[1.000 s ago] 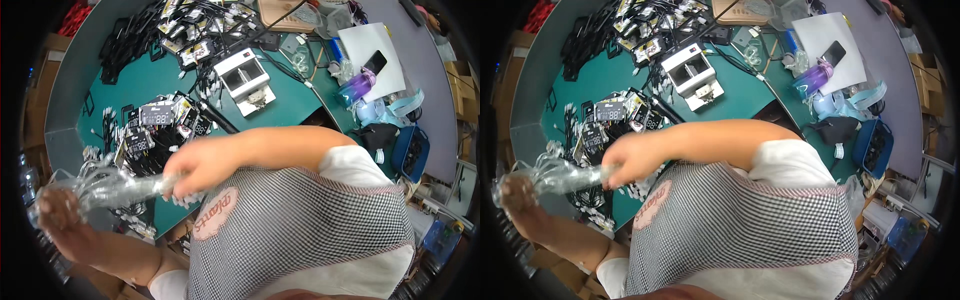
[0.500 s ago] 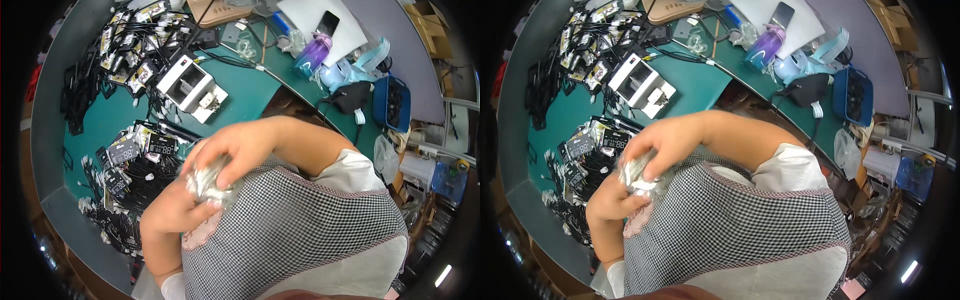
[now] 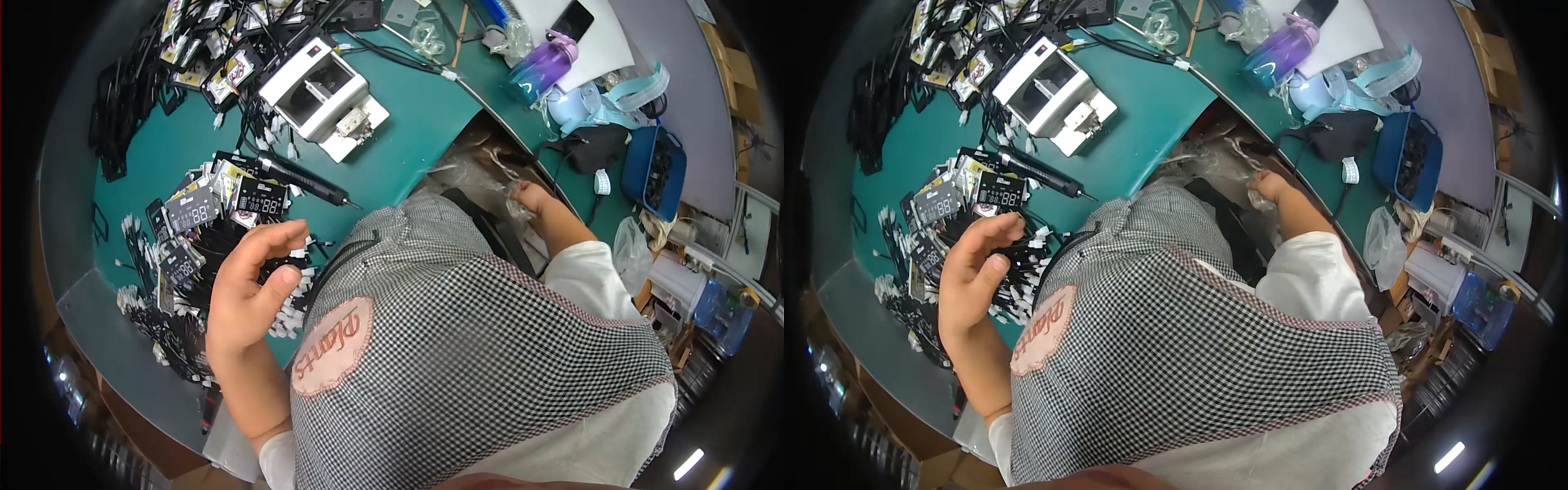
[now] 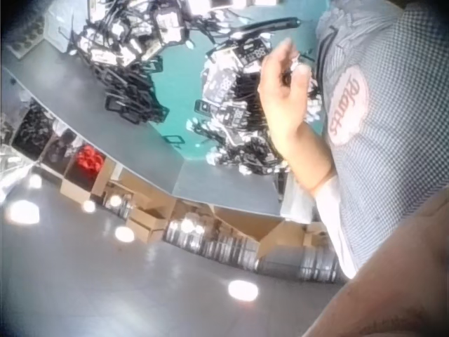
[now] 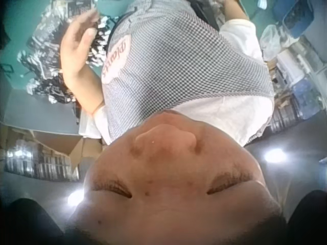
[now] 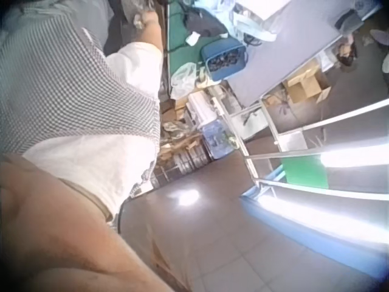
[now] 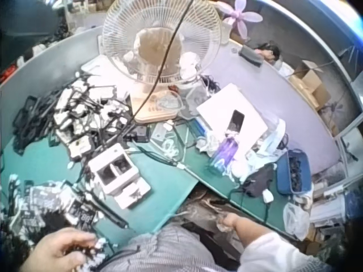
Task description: The person assembles small electronic devices at a workbench. They pick up circuit boards and wires, connect components, and place assembled units into a pile. The person also handles black plastic frames and uses a screwdriver to secure parts.
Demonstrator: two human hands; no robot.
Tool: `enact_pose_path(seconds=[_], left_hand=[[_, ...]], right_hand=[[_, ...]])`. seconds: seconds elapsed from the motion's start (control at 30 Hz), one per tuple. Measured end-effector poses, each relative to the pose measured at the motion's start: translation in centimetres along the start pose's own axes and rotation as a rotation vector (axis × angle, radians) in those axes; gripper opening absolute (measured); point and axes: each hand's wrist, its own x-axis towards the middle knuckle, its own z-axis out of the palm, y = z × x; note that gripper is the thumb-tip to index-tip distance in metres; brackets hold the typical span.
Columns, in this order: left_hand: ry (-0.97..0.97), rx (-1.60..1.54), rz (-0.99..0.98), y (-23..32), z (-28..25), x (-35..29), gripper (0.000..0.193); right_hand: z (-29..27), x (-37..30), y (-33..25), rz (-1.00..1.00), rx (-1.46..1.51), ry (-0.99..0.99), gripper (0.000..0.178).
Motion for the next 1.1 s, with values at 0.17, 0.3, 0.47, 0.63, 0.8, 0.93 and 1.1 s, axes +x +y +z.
enact_pose_path(seconds=[0.17, 0.3, 0.47, 0.63, 0.8, 0.93, 1.1], left_hand=[[0.061, -0.087, -0.075, -0.9, 0.1, -0.6, 0.048], [0.063, -0.085, -0.091, -1.9, -0.3, -0.9, 0.047], [0.179, -0.134, -0.107, -2.5, -1.0, -2.8, 0.044], [0.337, -0.217, -0.099, -4.5, -1.5, -6.0, 0.039], [0.531, -0.241, -0.166, -5.8, -1.7, -8.4, 0.035], [0.698, -0.217, -0.25, -7.0, -1.0, -11.4, 0.032], [0.875, -0.161, -0.36, -8.8, 0.5, -15.0, 0.034]], right_hand=[[0.8, -1.1, -5.0, -0.087, 0.188, 0.156, 0.068], [-0.6, 0.0, -11.0, -0.178, 0.407, -0.051, 0.038], [-5.4, -4.4, -20.1, -0.276, 0.067, -0.335, 0.023], [-9.5, -13.3, -30.4, -0.442, -0.099, -0.582, 0.023], [-8.9, -17.1, -36.5, -0.728, 0.082, -0.662, 0.025], [-7.1, -17.5, -39.0, -0.859, 0.111, -0.731, 0.029], [-4.1, -17.7, -42.0, -0.941, -0.063, -0.753, 0.033]])
